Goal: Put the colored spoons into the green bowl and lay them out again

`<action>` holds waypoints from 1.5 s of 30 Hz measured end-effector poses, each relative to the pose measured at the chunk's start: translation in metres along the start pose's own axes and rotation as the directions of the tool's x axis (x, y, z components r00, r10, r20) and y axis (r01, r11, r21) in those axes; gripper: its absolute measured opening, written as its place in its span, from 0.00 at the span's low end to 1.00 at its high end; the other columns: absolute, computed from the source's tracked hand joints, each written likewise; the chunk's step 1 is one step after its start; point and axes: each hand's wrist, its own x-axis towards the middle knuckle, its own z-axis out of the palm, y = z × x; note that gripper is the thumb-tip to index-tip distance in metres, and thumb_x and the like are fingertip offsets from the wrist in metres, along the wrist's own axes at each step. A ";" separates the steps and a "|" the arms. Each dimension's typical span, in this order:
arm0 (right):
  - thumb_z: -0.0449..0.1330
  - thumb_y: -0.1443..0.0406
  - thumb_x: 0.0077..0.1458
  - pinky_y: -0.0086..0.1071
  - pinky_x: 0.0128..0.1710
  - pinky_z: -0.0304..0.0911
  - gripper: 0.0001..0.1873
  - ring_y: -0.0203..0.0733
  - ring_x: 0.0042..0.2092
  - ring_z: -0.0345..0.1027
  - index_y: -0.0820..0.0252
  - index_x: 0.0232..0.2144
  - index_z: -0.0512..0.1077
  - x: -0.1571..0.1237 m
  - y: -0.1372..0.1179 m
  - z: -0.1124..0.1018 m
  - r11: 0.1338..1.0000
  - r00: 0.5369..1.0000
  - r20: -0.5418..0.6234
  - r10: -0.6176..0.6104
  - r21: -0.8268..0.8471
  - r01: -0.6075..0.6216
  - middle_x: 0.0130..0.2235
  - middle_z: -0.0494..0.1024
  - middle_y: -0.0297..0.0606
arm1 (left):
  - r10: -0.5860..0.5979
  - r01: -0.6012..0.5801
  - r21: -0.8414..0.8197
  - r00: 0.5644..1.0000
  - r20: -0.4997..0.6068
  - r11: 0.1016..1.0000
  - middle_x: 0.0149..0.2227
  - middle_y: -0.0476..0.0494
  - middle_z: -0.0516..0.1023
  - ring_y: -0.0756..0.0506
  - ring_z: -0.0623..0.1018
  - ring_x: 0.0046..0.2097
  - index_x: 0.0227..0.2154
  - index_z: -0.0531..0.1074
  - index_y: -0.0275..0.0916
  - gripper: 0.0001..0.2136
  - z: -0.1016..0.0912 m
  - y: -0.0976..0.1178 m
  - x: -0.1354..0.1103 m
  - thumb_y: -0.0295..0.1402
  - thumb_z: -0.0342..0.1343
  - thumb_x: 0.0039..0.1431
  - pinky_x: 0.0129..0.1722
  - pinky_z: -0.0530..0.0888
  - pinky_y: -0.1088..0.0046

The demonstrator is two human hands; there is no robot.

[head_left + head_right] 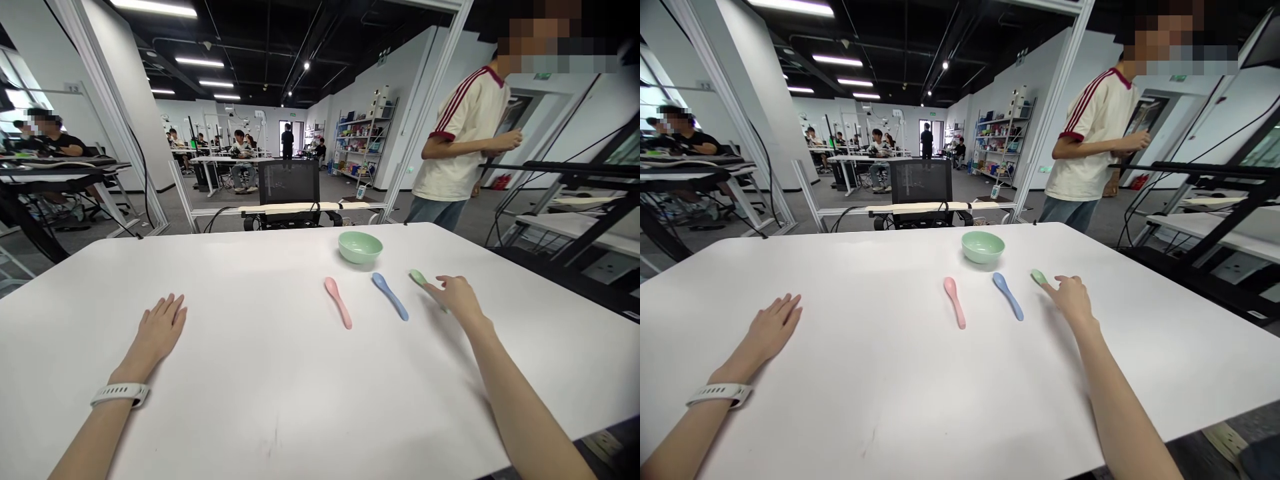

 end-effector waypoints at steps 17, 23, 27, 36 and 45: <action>0.70 0.52 0.64 0.46 0.39 0.64 0.19 0.52 0.34 0.72 0.55 0.24 0.81 -0.001 0.015 -0.003 0.972 0.987 0.056 0.154 0.169 -0.161 0.31 0.83 0.54 | -0.010 0.009 -0.025 1.000 -0.028 1.000 0.80 0.28 0.72 0.28 0.69 0.82 0.75 0.74 0.34 0.38 0.001 0.000 0.001 0.46 0.36 0.74 0.82 0.64 0.39; 0.67 0.65 0.64 0.46 0.42 0.62 0.11 0.53 0.38 0.74 0.58 0.29 0.86 -0.003 0.018 -0.001 0.974 0.987 0.075 0.145 0.165 -0.156 0.38 0.86 0.59 | 0.005 -0.006 -0.021 1.000 -0.024 1.000 0.80 0.28 0.71 0.28 0.68 0.82 0.76 0.73 0.33 0.39 0.003 -0.003 0.002 0.47 0.34 0.75 0.82 0.64 0.39; 0.66 0.66 0.64 0.46 0.42 0.62 0.11 0.53 0.37 0.74 0.63 0.34 0.88 -0.001 0.021 0.001 0.977 0.987 0.076 0.138 0.151 -0.149 0.38 0.86 0.60 | 0.002 -0.002 -0.016 1.000 -0.028 1.000 0.80 0.27 0.71 0.28 0.68 0.82 0.76 0.73 0.32 0.38 0.004 -0.003 0.001 0.46 0.35 0.75 0.82 0.64 0.39; 0.68 0.47 0.63 0.46 0.41 0.68 0.23 0.59 0.39 0.79 0.62 0.35 0.87 0.008 0.023 0.011 0.978 0.985 0.052 0.163 0.120 -0.168 0.33 0.84 0.54 | 0.010 -0.010 0.002 0.999 -0.037 1.000 0.80 0.26 0.72 0.28 0.69 0.82 0.75 0.74 0.31 0.37 0.001 0.000 0.000 0.44 0.35 0.75 0.81 0.65 0.38; 0.66 0.42 0.62 0.49 0.48 0.73 0.28 0.60 0.43 0.80 0.60 0.40 0.86 0.011 0.023 0.014 0.986 0.996 -0.081 0.025 0.169 -0.011 0.36 0.83 0.53 | -0.004 0.004 0.020 1.000 0.012 1.000 0.81 0.26 0.69 0.29 0.66 0.83 0.76 0.72 0.30 0.38 -0.003 0.003 -0.001 0.44 0.33 0.77 0.83 0.63 0.41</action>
